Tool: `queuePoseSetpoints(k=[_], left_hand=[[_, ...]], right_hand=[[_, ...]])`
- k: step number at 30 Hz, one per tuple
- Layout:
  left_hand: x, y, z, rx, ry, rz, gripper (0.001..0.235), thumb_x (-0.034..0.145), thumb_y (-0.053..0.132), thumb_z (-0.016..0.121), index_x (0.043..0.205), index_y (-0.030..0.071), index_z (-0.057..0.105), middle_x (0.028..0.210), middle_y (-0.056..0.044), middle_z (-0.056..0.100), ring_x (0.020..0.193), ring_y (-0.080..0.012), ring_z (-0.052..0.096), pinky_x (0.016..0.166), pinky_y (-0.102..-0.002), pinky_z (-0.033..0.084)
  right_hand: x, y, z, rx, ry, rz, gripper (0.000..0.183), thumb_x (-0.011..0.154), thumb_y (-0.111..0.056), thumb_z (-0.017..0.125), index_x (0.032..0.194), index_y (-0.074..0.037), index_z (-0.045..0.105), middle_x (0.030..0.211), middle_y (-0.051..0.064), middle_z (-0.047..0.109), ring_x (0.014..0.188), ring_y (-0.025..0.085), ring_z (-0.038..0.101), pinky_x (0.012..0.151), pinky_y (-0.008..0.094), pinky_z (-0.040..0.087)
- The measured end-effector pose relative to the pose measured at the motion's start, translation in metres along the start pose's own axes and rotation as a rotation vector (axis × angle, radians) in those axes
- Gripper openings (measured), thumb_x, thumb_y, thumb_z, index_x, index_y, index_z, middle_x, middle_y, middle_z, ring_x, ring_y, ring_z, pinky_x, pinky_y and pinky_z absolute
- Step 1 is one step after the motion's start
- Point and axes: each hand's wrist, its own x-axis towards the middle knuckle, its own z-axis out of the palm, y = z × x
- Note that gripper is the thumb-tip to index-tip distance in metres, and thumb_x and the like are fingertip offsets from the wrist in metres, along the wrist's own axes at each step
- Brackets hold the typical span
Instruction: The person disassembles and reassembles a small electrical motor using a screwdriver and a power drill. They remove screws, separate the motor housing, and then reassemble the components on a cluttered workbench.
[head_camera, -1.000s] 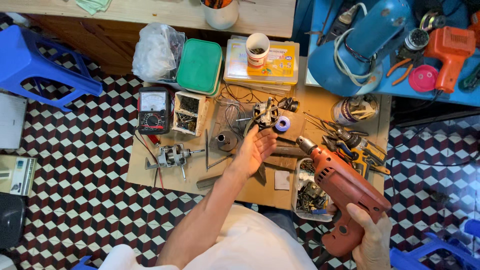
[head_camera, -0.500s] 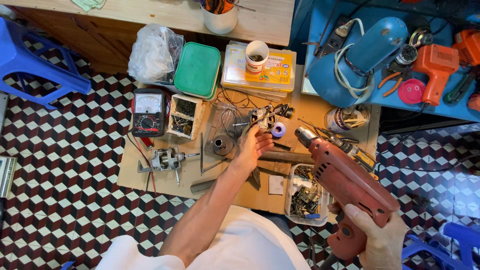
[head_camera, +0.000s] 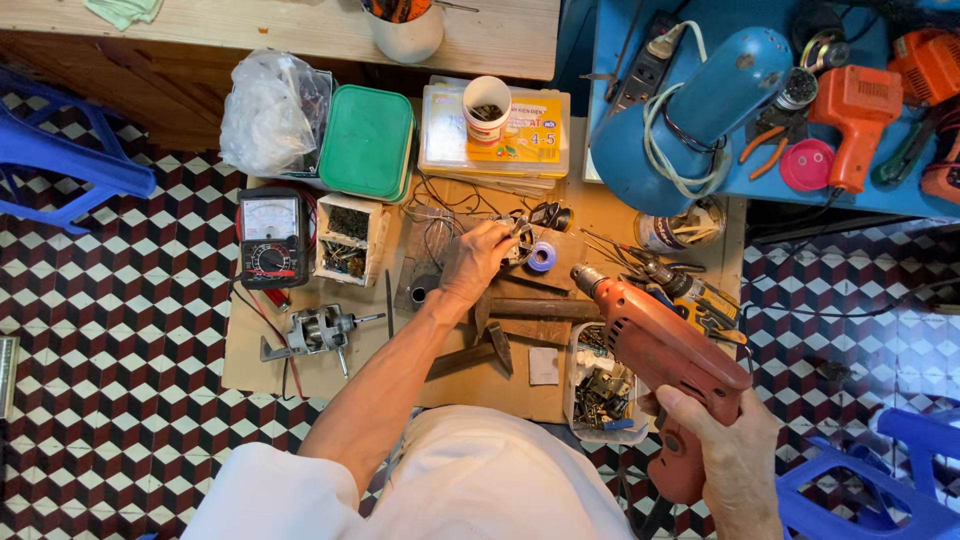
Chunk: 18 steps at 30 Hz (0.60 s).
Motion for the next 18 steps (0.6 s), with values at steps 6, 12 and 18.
queuePoseSetpoints(k=[6,12,18], left_hand=[[0.009,0.02,-0.016,-0.03,-0.033,-0.064,0.018,0.095,0.021,0.073,0.105,0.007,0.067,0.096,-0.009,0.071,0.084,-0.0323,0.071,0.068,-0.04,0.056],[0.004,0.066,-0.066,0.08,0.054,0.211,0.011,0.104,0.018,0.063,0.111,0.011,0.062,0.096,-0.009,0.071,0.088,-0.0302,0.072,0.075,-0.042,0.057],[-0.025,0.075,-0.126,-0.116,-0.426,-0.322,0.029,0.1,0.02,0.063,0.127,0.012,0.069,0.088,-0.012,0.075,0.073,-0.0197,0.075,0.066,-0.035,0.058]], right_hand=[[0.003,-0.002,-0.001,0.062,-0.003,-0.01,0.057,0.08,-0.006,0.072,0.134,0.006,0.058,0.106,0.021,0.073,0.081,0.027,0.074,0.071,0.038,0.059],[-0.003,0.012,-0.024,0.213,-0.053,-0.018,0.063,0.08,-0.009,0.07,0.139,0.006,0.055,0.114,0.02,0.072,0.087,0.029,0.073,0.074,0.04,0.062],[0.014,0.06,-0.053,0.461,-0.077,-0.011,0.066,0.086,-0.016,0.065,0.146,0.006,0.05,0.121,0.022,0.067,0.092,0.03,0.072,0.075,0.045,0.062]])
